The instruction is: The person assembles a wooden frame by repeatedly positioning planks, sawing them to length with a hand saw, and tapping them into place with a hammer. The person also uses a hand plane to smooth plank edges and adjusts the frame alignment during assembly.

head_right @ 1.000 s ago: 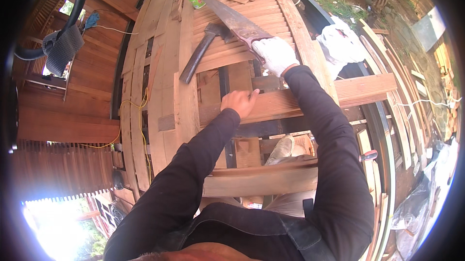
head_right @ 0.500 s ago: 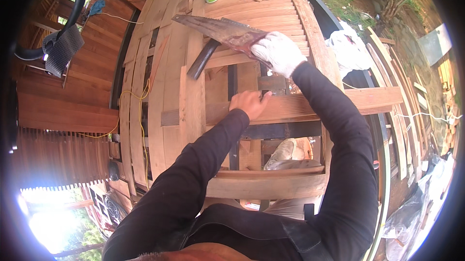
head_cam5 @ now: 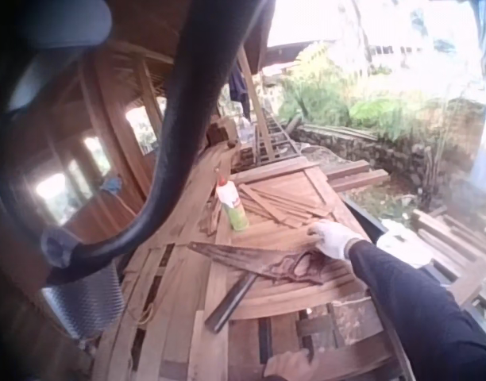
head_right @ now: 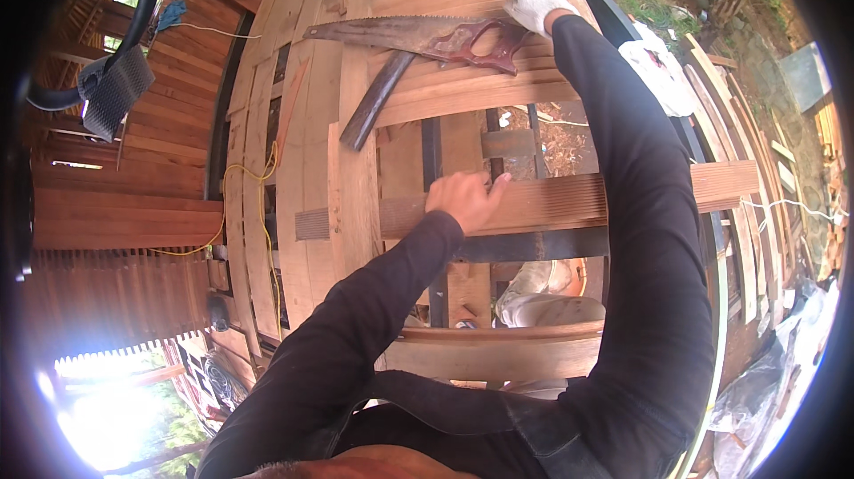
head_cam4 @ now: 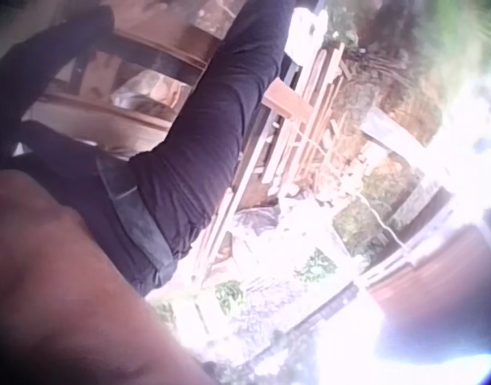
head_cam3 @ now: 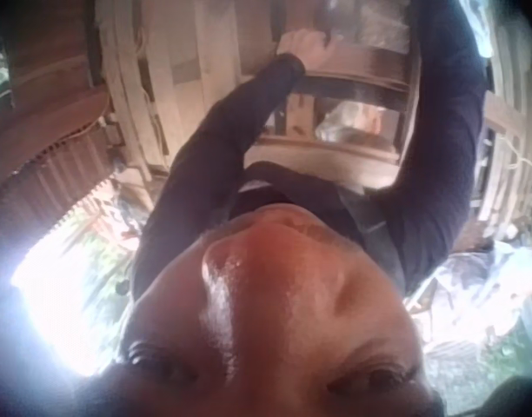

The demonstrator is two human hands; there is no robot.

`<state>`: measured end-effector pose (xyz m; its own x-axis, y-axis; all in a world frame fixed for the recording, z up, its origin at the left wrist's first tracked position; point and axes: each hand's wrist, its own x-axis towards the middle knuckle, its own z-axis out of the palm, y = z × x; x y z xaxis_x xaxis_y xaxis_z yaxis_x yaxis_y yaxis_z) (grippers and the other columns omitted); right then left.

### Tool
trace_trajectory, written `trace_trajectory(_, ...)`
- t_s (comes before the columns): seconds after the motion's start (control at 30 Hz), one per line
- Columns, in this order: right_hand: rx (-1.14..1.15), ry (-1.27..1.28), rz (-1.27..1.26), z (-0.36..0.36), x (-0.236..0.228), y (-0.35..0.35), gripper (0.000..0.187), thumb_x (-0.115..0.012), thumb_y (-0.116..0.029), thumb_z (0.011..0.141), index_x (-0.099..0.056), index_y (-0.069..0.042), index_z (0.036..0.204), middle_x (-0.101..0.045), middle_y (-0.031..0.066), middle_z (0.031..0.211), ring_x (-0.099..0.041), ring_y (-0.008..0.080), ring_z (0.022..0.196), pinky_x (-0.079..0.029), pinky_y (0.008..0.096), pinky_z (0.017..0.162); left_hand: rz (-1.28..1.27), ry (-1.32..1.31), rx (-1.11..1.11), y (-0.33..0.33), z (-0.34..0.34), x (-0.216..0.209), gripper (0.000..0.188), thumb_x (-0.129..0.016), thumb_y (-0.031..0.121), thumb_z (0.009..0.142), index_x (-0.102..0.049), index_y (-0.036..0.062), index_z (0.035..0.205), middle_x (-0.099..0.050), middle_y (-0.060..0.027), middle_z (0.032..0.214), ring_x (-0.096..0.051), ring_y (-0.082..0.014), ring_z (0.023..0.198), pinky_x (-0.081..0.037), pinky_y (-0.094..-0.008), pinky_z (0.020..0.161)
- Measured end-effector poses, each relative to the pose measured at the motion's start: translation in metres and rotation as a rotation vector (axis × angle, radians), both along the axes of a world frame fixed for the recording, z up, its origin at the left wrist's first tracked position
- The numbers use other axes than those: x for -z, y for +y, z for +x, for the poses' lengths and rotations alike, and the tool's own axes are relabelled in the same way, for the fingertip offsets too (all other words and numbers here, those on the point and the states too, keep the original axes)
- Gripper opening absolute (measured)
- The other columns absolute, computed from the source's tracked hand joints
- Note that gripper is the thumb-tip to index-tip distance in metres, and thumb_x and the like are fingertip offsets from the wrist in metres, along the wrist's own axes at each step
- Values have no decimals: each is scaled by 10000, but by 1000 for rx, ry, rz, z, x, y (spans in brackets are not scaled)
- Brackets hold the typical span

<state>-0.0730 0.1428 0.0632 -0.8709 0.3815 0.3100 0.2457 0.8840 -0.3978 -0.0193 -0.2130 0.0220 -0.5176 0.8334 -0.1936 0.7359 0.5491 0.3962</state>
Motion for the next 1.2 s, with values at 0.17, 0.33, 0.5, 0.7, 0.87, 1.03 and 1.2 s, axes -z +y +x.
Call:
trace_trajectory(0.17,182,122,172,-80,37,38,549,-669,-306,954,-548,-142,1464,-624,190,1407,-609,378,1285,-496,443,1087,76,13,49,11,4,-6,578,-552,534,1021,-737,50,765,-729,-193,759,-731,-390,772,-581,-497,720)
trace_trajectory(0.33,281,-189,328,-124,11,-37,627,-675,-349,950,-506,-235,1543,-526,195,1555,-585,375,1350,-522,493,1068,95,-2,-12,-3,-3,2,519,-644,473,983,-694,47,690,-691,-167,699,-707,-374,706,-570,-488,669)
trace_trajectory(0.5,412,-75,388,-116,12,-17,552,-744,-485,783,-713,-152,1222,-536,235,1439,-468,473,1367,-358,662,1094,160,-6,36,2,-3,6,523,-653,475,979,-685,54,670,-673,-156,685,-700,-354,696,-562,-478,663)
trace_trajectory(0.7,534,-380,171,-113,1,1,1005,-718,-765,745,-494,-239,1572,-404,257,1614,-320,499,1507,-246,729,1169,240,4,74,1,-5,19,513,-647,482,981,-694,46,714,-690,-152,724,-705,-352,728,-566,-465,710)
trace_trajectory(0.87,477,-390,183,-107,-26,23,858,-703,-703,757,-636,-158,1415,-603,206,1455,-554,391,1366,-433,570,1128,161,-19,76,1,-7,14,528,-635,503,985,-710,23,778,-704,-158,774,-710,-352,782,-558,-475,803)
trace_trajectory(1.03,509,-194,342,-105,4,27,835,-721,-657,765,-627,-140,1414,-650,204,1399,-600,372,1319,-462,511,1107,141,-36,79,0,-6,13,565,-599,548,996,-743,23,842,-721,-161,830,-723,-344,821,-560,-481,840)
trace_trajectory(1.2,408,-126,261,-112,-4,34,779,-783,-551,754,-630,-115,1382,-707,213,1284,-666,395,1207,-532,468,1020,58,-37,37,7,-2,13,625,-553,598,1010,-779,21,929,-741,-156,890,-736,-337,853,-581,-488,772)
